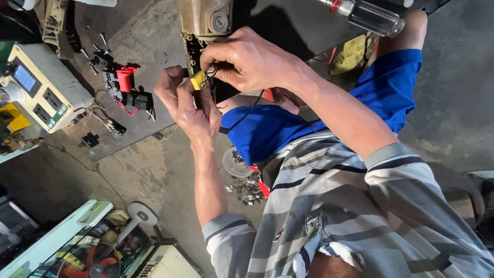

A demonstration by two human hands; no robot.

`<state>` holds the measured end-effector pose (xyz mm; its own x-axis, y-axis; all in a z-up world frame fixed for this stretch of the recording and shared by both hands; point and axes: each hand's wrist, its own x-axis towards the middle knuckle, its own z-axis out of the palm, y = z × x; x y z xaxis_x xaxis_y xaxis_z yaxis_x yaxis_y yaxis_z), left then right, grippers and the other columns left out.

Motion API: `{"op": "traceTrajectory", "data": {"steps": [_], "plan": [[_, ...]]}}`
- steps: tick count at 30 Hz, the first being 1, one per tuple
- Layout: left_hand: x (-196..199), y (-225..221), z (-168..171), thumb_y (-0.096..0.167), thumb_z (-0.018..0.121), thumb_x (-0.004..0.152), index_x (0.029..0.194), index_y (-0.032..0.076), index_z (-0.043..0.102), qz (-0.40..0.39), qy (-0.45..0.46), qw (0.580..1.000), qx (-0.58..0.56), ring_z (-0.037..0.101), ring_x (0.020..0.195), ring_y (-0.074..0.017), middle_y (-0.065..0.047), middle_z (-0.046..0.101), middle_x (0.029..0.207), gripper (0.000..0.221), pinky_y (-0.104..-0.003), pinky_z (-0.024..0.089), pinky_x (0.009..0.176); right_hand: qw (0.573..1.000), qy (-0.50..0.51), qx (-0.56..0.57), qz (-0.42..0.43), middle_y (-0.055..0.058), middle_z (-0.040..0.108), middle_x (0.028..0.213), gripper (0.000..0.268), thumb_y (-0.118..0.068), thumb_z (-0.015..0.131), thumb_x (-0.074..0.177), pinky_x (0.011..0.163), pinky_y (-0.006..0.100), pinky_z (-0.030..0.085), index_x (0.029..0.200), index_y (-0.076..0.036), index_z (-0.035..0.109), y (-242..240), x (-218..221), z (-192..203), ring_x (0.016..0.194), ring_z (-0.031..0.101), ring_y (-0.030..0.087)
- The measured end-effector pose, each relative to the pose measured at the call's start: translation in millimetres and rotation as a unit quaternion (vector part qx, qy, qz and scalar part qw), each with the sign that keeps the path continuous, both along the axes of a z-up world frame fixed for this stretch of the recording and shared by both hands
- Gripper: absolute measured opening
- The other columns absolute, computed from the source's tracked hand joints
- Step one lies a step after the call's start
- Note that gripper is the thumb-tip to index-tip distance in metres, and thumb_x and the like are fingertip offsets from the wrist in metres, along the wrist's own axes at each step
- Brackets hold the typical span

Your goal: Repairing the internal electrical components and wiring of an angle grinder using hand tools.

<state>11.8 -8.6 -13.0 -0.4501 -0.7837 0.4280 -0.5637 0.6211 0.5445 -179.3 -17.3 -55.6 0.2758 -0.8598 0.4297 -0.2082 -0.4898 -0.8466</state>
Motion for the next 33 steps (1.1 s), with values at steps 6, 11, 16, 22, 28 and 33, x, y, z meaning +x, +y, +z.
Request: {"op": "traceTrajectory", "data": {"steps": [6, 11, 16, 22, 28, 33], "plan": [[0, 0, -1, 0.004, 0.054, 0.105, 0.106, -0.004, 0.058, 0.018, -0.001, 1.0, -0.008, 0.054, 0.105, -0.0353, -0.018, 0.041, 0.116, 0.008, -0.047, 0.047, 0.092, 1.0, -0.002, 0.003, -0.003, 0.003, 0.066, 0.079, 0.018, 0.004, 0.065, 0.092, 0.063, 0.035, 0.041, 0.108, -0.005, 0.068, 0, 2, 0, 0.057, 0.049, 0.025], [3, -2, -8, 0.005, 0.053, 0.108, 0.103, -0.004, 0.053, -0.003, 0.021, 0.999, -0.024, 0.054, 0.109, -0.0371, -0.02, 0.039, 0.116, 0.01, -0.047, 0.05, 0.089, 1.0, -0.008, -0.008, 0.005, 0.005, 0.072, 0.09, 0.01, 0.003, 0.07, 0.101, 0.058, 0.034, 0.04, 0.11, -0.001, 0.069, 1, 1, 6, 0.054, 0.051, 0.021], [11, 0, -15, -0.001, 0.056, 0.106, 0.105, -0.006, 0.056, 0.009, 0.023, 1.0, -0.005, 0.051, 0.112, -0.0352, -0.021, 0.04, 0.123, 0.005, -0.044, 0.048, 0.088, 1.0, -0.002, -0.017, -0.002, 0.007, 0.075, 0.099, 0.01, 0.001, 0.068, 0.101, 0.068, 0.034, 0.048, 0.111, 0.0, 0.068, 1, 3, 5, 0.075, 0.066, 0.026], [10, 0, -11, -0.006, 0.058, 0.104, 0.103, -0.008, 0.059, 0.007, 0.042, 0.999, 0.002, 0.053, 0.108, -0.0372, -0.022, 0.041, 0.122, 0.003, -0.044, 0.049, 0.089, 1.0, 0.005, -0.005, 0.0, 0.009, 0.075, 0.099, 0.012, 0.0, 0.065, 0.099, 0.07, 0.034, 0.05, 0.11, 0.0, 0.068, 1, 4, 6, 0.08, 0.07, 0.026], [11, 1, -9, -0.004, 0.057, 0.104, 0.105, -0.007, 0.061, 0.001, 0.054, 0.998, 0.015, 0.052, 0.109, -0.0376, -0.021, 0.04, 0.12, 0.005, -0.046, 0.049, 0.092, 1.0, -0.004, 0.006, -0.003, 0.007, 0.075, 0.095, 0.011, 0.0, 0.065, 0.1, 0.065, 0.032, 0.048, 0.11, -0.001, 0.068, 2, 5, 7, 0.072, 0.067, 0.022], [10, 3, -8, 0.002, 0.056, 0.107, 0.102, -0.009, 0.057, 0.007, 0.035, 0.999, 0.005, 0.055, 0.106, -0.0409, -0.025, 0.041, 0.121, 0.012, -0.046, 0.052, 0.087, 1.0, -0.008, 0.006, -0.001, 0.006, 0.072, 0.094, 0.008, -0.002, 0.064, 0.099, 0.073, 0.032, 0.05, 0.107, 0.0, 0.065, 2, 7, 7, 0.078, 0.067, 0.023]]}}
